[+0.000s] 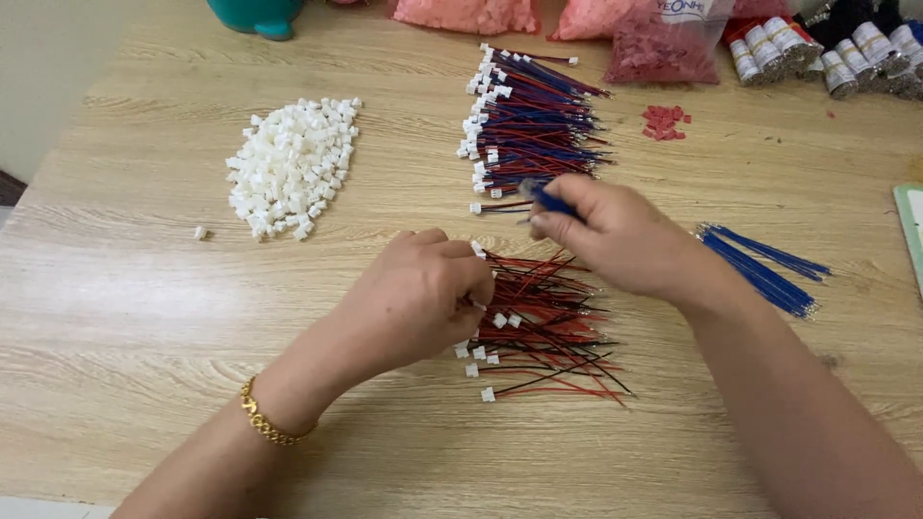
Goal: Assembling small electrical connectors by manually inserting wires into plastic housings.
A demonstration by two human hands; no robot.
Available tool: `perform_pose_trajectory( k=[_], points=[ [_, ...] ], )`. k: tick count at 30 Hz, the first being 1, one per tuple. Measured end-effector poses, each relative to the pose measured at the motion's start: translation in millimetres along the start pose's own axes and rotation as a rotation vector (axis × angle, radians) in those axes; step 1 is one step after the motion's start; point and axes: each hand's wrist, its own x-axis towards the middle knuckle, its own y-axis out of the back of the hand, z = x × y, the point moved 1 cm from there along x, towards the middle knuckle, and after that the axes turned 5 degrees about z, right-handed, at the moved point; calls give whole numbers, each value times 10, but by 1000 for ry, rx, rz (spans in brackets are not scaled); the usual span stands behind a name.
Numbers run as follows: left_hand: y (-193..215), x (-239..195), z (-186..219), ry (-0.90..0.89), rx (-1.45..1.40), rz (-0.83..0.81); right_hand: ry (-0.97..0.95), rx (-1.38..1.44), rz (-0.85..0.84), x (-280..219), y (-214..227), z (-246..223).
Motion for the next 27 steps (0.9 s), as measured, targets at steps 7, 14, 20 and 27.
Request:
perform_pose_trajectory(
  k=[7,14,20,27],
  points=[
    [398,23,57,146,-275,-20,73,-196,-113,156,-155,193],
    [600,186,-142,498,-540,46,130,287,154,258,137,371],
    [266,484,-460,566,-693,75,236,361,415,182,522,371],
    [83,592,-613,663,-816,248,229,153,670,142,587,371]
  ],
)
